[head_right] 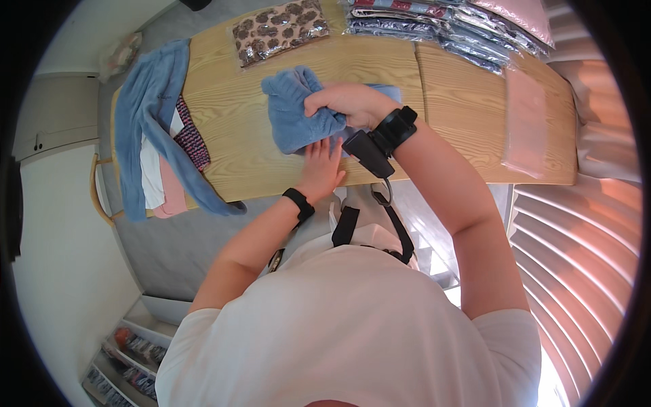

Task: Folding animal-print leggings and blue sweatpants then placing them in plastic bags.

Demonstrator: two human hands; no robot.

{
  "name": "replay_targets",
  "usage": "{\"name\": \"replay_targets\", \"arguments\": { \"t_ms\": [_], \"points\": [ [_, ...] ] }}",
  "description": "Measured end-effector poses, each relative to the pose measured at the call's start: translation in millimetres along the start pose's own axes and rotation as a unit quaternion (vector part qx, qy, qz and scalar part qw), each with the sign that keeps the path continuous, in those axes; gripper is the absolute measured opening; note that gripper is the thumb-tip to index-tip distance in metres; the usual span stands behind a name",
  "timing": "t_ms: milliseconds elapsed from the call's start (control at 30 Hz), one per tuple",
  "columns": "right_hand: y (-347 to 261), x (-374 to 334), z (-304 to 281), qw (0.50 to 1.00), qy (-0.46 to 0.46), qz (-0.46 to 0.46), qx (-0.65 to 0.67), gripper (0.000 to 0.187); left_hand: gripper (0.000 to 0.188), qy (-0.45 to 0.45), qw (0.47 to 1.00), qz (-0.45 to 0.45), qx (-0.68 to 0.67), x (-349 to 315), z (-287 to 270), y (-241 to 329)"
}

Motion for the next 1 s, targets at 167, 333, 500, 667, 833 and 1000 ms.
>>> {"name": "replay_targets", "arguments": {
  "t_ms": [167, 333, 500, 667, 833, 1000],
  "points": [
    [6.6, -30.7, -45.7, 0.998, 0.045, -0.018, -0.04, 0.031, 0.084, -0.069, 0.994, -0.083, 0.033, 0.2, 20.1, -8.2],
    [48.1, -75.1, -112.7, 0.988, 0.15, -0.031, 0.017, 0.035, 0.076, -0.008, 0.998, -0.052, 0.042, -4.1, 24.8, -11.9],
    [147.1, -79.1, -188.9, 0.964, 0.235, -0.065, 0.106, 0.048, 0.071, -0.055, 0.996, -0.056, 0.053, 3.7, 19.7, -0.4],
    [161.7, -71.4, -177.6, 0.944, 0.303, -0.121, 0.044, 0.057, 0.06, -0.049, 0.997, -0.022, 0.048, -5.2, 4.3, -6.2],
    [144.5, -79.9, -177.8, 0.921, 0.346, -0.173, -0.045, 0.063, 0.034, -0.124, 0.985, -0.029, -0.114, 15.0, -48.4, -8.9],
    [139.3, -77.1, -178.3, 0.863, 0.452, -0.126, -0.189, 0.059, 0.04, 0.035, 0.994, 0.1, 0.023, 65.4, -47.0, -13.8]
  ]
}}
Point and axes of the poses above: each hand's wrist, its own x-axis towards the middle knuckle, its own z-axis out of the palm, y = z × x, the point moved 2 cm from there along x, towards the middle knuckle, and after that the axes turned 10 degrees about -z, right-handed, at the moved point
